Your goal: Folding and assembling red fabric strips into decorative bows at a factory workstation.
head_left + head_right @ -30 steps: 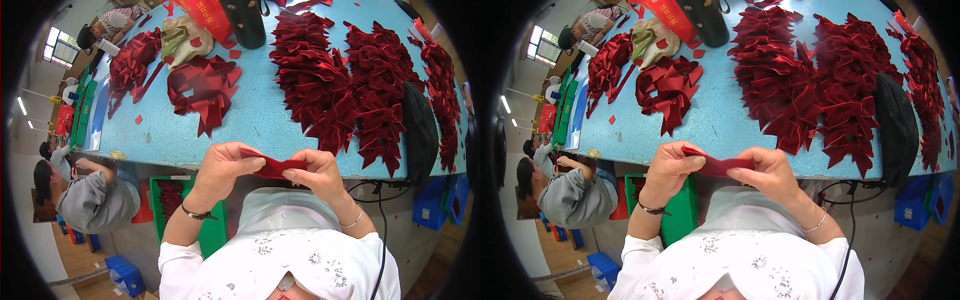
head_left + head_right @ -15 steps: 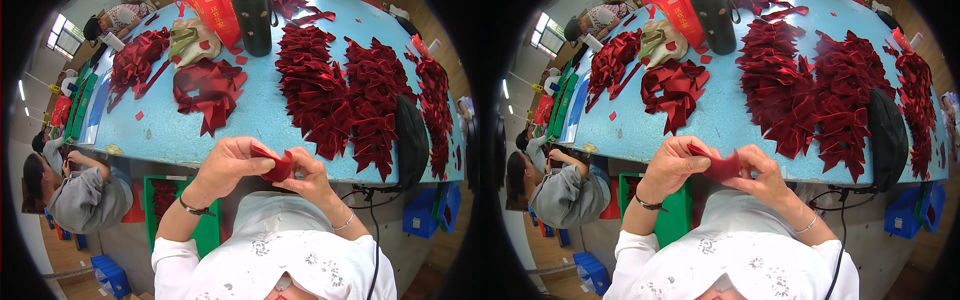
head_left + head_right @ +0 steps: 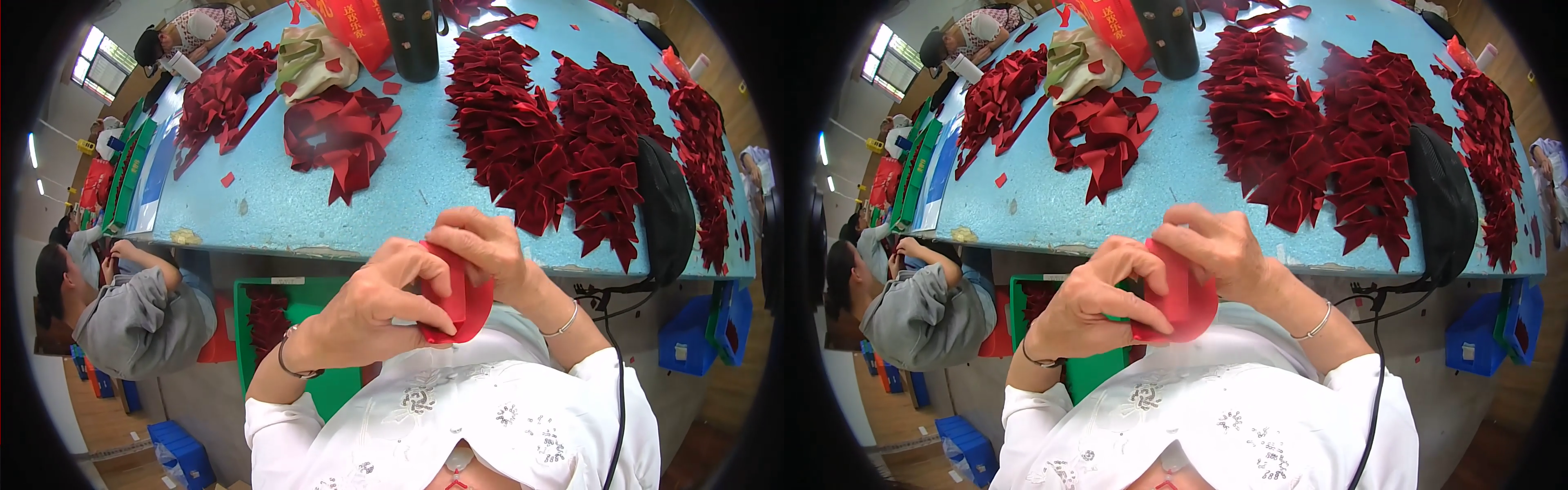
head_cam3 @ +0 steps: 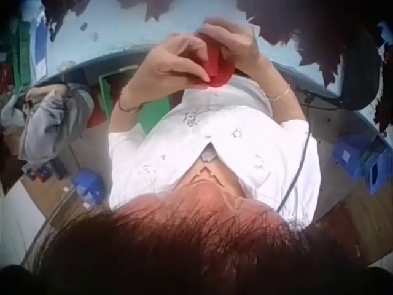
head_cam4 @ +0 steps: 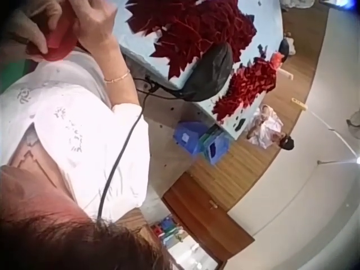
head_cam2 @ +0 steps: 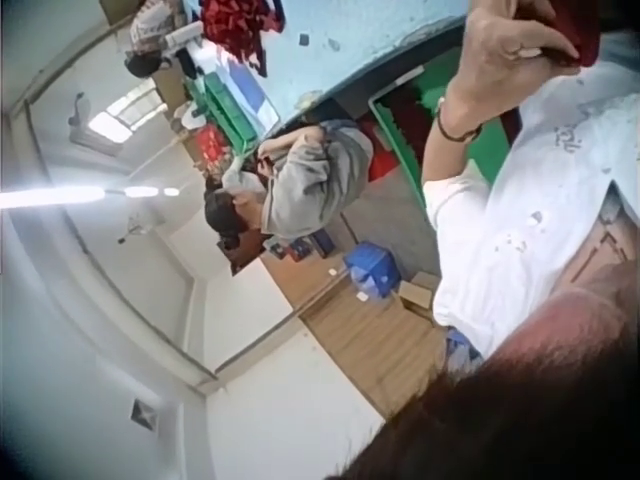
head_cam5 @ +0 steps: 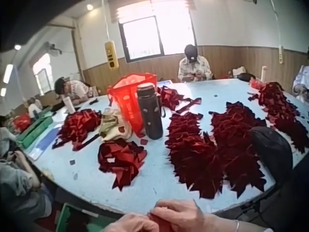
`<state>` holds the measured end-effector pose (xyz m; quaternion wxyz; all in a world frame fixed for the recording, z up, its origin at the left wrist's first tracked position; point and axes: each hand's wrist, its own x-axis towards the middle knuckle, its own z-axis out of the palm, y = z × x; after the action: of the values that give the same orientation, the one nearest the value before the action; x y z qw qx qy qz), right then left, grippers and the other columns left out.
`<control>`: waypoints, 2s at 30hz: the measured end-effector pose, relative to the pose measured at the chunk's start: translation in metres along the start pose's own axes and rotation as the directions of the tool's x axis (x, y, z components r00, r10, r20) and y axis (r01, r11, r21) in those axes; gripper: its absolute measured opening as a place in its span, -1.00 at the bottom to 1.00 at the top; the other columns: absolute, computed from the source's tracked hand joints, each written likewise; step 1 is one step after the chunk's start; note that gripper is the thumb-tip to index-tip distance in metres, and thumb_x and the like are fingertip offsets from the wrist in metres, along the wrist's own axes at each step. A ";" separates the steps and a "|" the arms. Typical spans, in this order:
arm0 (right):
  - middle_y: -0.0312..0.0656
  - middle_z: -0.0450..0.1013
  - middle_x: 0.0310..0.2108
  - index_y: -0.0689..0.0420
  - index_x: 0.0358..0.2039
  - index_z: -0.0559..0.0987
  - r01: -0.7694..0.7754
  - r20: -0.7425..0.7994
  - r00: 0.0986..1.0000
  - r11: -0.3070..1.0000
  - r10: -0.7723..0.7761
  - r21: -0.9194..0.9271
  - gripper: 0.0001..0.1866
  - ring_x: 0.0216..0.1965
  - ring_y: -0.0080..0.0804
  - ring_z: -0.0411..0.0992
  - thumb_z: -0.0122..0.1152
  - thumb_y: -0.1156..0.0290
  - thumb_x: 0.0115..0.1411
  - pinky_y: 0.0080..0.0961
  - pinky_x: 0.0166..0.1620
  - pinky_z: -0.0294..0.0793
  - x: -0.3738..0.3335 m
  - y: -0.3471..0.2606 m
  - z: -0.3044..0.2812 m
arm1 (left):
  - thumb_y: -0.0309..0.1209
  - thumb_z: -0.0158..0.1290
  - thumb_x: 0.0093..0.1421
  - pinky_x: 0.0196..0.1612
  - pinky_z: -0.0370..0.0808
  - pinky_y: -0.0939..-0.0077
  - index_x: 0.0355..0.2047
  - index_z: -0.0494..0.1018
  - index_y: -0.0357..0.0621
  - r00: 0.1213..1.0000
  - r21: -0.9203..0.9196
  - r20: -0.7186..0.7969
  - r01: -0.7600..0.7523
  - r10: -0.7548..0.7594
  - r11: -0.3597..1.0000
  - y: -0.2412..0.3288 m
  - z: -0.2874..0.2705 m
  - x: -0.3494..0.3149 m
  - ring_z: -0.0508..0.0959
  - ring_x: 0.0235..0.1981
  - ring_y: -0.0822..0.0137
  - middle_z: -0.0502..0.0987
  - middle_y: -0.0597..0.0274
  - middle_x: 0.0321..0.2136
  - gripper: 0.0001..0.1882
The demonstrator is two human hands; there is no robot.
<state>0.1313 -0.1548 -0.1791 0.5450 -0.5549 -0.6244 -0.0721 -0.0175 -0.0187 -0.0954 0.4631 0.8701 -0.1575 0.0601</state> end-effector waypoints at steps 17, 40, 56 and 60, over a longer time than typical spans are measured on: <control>-0.09 0.49 -0.34 0.23 -0.25 0.53 0.141 -0.023 0.988 0.950 -0.153 -0.278 -0.68 -0.42 -0.25 0.50 0.34 0.57 -0.07 -0.43 -0.38 0.51 0.014 -0.005 0.006 | -0.63 0.28 -0.10 -0.12 0.47 0.53 -0.36 0.61 -0.25 0.909 -0.524 -0.045 0.331 -0.413 0.785 -0.021 0.017 -0.037 0.55 -0.18 0.36 0.57 0.06 -0.19 -0.77; -0.30 0.46 -0.55 0.21 -0.35 0.58 -0.799 0.618 0.525 0.589 0.585 0.122 -0.79 -0.52 -0.62 0.37 0.37 0.48 -0.04 -0.63 -0.46 0.33 0.007 0.022 -0.016 | -0.58 0.19 0.01 -0.33 0.48 0.64 -0.37 0.59 -0.37 0.699 -0.574 0.127 0.631 -0.704 0.522 -0.060 0.001 -0.003 0.54 -0.44 0.54 0.62 0.19 -0.49 -0.85; -0.30 0.46 -0.60 0.20 -0.52 0.59 -0.754 0.426 0.644 0.621 0.636 0.212 -0.89 -0.59 -0.63 0.34 0.37 0.49 -0.05 -0.63 -0.52 0.27 0.009 0.011 -0.019 | -0.64 0.17 0.03 -0.33 0.51 0.68 -0.32 0.57 -0.40 0.685 -0.565 0.036 0.615 -0.728 0.550 -0.063 0.012 0.001 0.57 -0.42 0.49 0.61 0.15 -0.45 -0.84; -0.29 0.46 -0.60 0.20 -0.52 0.59 -0.744 0.387 0.664 0.622 0.640 0.246 -0.89 -0.59 -0.63 0.33 0.37 0.51 -0.06 -0.63 -0.52 0.27 0.009 0.006 -0.021 | -0.59 0.21 0.02 -0.45 0.43 0.70 -0.37 0.58 -0.38 0.668 -0.642 -0.001 0.570 -0.744 0.513 -0.064 0.018 0.001 0.52 -0.47 0.56 0.60 0.19 -0.49 -0.86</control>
<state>0.1502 -0.1615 -0.1676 0.5397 -0.6395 -0.4267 0.3430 0.0037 -0.0006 -0.1557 0.7137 0.6544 0.2438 -0.0532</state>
